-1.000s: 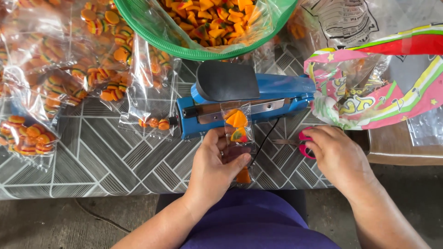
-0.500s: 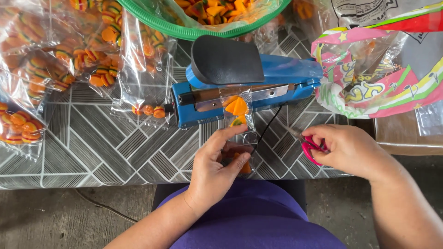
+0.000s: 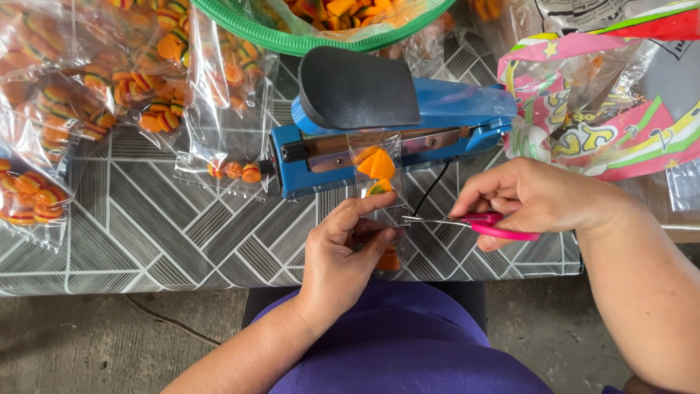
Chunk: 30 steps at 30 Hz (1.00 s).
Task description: Sealing small plastic bags filled with snacks using a manual heat sealer and trimming them with scissors.
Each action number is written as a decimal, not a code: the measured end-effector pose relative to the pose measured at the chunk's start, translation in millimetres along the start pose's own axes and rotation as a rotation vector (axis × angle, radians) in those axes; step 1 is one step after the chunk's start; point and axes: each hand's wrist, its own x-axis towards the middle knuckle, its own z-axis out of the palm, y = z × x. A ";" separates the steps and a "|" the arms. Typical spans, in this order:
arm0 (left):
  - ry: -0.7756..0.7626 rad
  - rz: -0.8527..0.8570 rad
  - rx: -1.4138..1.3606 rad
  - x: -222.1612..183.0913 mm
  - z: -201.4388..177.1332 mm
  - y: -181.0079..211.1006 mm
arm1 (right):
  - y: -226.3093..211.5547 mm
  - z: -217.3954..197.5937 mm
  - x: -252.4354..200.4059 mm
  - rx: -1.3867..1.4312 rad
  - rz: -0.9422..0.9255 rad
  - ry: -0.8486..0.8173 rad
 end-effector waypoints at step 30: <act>-0.020 -0.064 -0.028 4.3 -4.8 4.3 | -53.8 2.6 22.2 0.126 0.281 -0.016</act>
